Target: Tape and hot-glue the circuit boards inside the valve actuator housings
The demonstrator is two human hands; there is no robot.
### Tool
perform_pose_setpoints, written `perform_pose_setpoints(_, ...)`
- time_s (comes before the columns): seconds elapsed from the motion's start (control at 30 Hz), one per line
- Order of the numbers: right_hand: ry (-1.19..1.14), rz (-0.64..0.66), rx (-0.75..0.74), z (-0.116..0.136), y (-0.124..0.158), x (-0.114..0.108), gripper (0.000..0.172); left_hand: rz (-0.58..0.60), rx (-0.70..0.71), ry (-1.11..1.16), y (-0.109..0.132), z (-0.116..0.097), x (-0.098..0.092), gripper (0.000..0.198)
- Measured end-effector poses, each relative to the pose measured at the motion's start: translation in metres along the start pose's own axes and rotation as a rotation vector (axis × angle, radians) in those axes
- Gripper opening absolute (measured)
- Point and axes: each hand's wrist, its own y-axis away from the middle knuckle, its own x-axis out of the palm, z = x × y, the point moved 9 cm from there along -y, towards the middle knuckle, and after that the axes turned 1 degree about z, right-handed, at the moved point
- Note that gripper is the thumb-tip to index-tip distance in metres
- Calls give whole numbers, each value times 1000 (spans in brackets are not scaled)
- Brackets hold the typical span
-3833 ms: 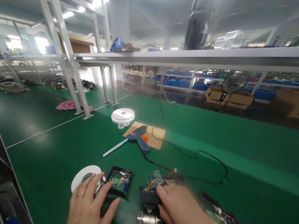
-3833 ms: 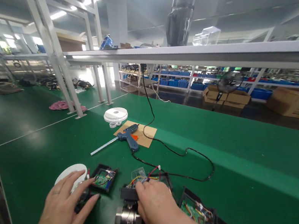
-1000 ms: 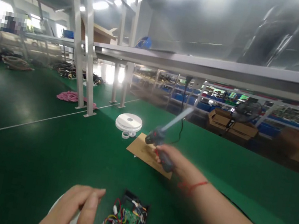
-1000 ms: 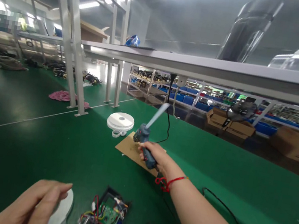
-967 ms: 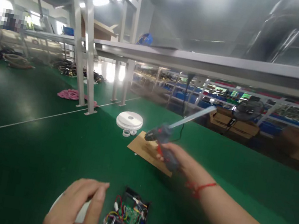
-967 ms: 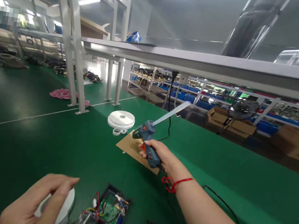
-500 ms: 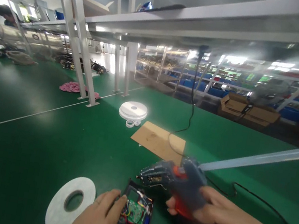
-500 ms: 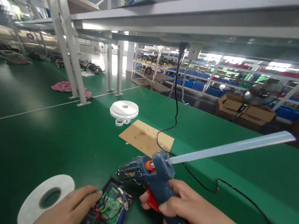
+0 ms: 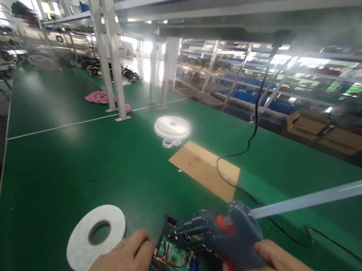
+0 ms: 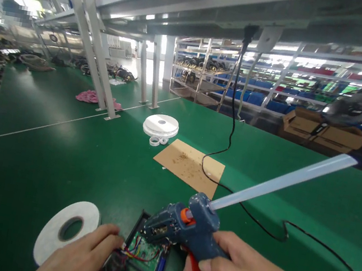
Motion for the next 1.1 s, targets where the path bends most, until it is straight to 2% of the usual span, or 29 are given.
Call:
perform_pose_setpoints(0.33, 40, -1, 47, -6, -3, -2, 54, -111, 92, -74, 1, -3, -1, 58)
perform_pose_setpoints(0.47, 45, 3, 37, -10, -5, -5, 51, -135, 107, -87, 1, -4, -3, 57)
perform_pose_setpoints(0.83, 100, -7, 10, -12, -4, -7, 51, -139, 94, -76, 3, -6, -4, 54)
perform_pose_setpoints(1.1, 12, 38, 5, -20, -7, -6, 48, -149, 94, -76, 3, -4, -4, 53)
